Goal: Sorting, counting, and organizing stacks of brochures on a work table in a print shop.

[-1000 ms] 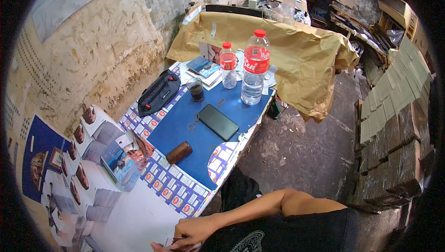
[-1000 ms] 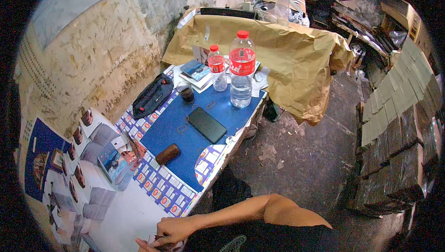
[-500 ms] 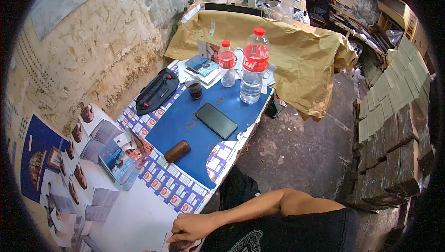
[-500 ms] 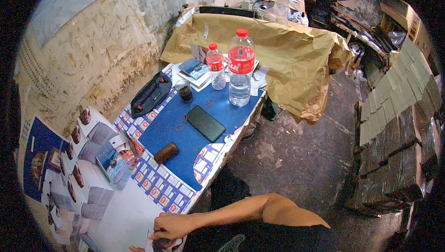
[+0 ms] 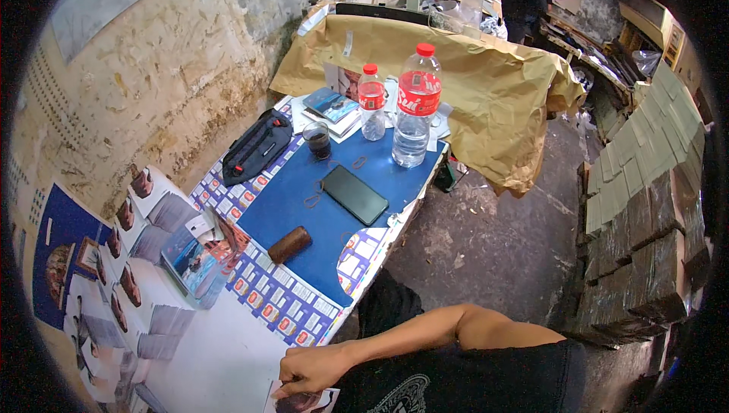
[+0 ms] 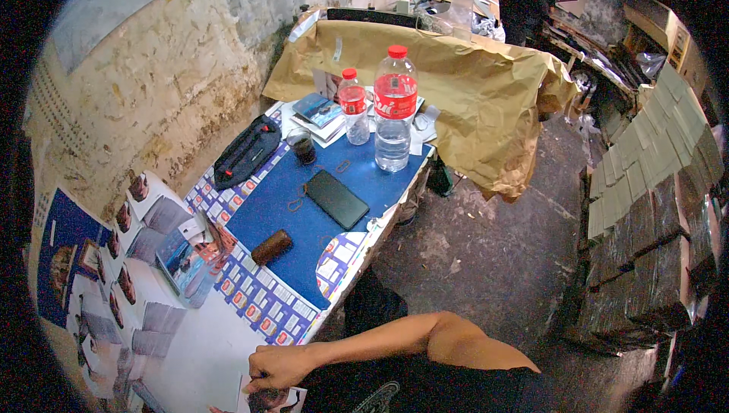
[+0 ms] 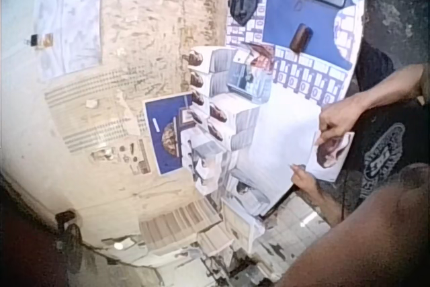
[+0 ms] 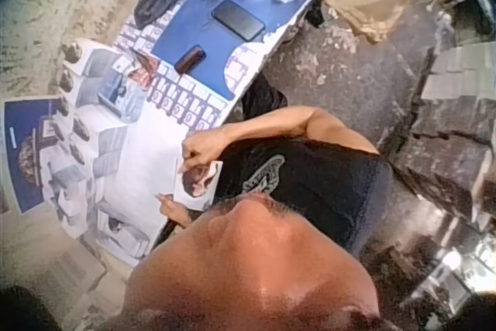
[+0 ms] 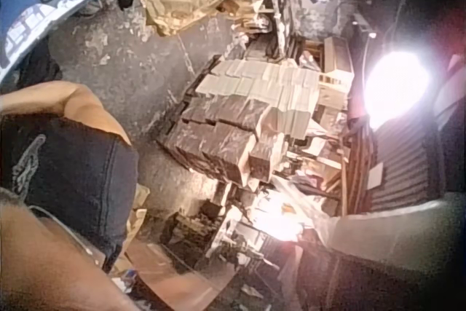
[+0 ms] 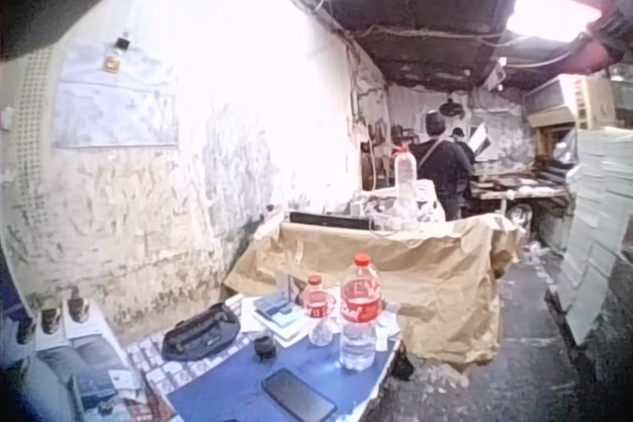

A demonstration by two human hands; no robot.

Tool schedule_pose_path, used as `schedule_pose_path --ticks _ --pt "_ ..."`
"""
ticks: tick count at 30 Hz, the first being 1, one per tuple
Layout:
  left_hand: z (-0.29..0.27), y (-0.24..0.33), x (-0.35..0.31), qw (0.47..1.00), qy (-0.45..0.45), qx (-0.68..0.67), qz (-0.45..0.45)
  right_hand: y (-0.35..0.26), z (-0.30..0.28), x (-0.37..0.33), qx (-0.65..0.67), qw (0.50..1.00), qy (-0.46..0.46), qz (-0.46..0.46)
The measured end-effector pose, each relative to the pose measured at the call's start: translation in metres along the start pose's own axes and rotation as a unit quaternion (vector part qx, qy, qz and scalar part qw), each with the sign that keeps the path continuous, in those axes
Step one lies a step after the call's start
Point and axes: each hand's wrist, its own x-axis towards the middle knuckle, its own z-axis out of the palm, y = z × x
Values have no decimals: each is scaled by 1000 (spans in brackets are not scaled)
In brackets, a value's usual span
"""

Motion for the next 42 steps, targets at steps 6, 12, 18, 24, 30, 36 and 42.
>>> schedule_pose_path --ticks 6,12,18,24,30,36,42 --pt "-24 -43 3 948 -191 64 -248 2 -2 -4 -43 997 64 -20" --pt "-30 88 47 990 -48 -121 -59 12 14 0 -45 997 56 -43" --pt "31 114 17 945 -116 -136 -273 20 30 10 5 998 37 -46" --pt "69 68 11 882 78 -305 -351 22 71 6 141 959 198 -144" --pt "74 59 17 714 163 -506 -456 45 83 10 173 949 224 -138" --pt "73 64 19 784 107 -545 -279 49 87 32 231 939 223 -123" --pt "71 68 8 759 79 -444 -469 26 73 30 161 933 296 -128"
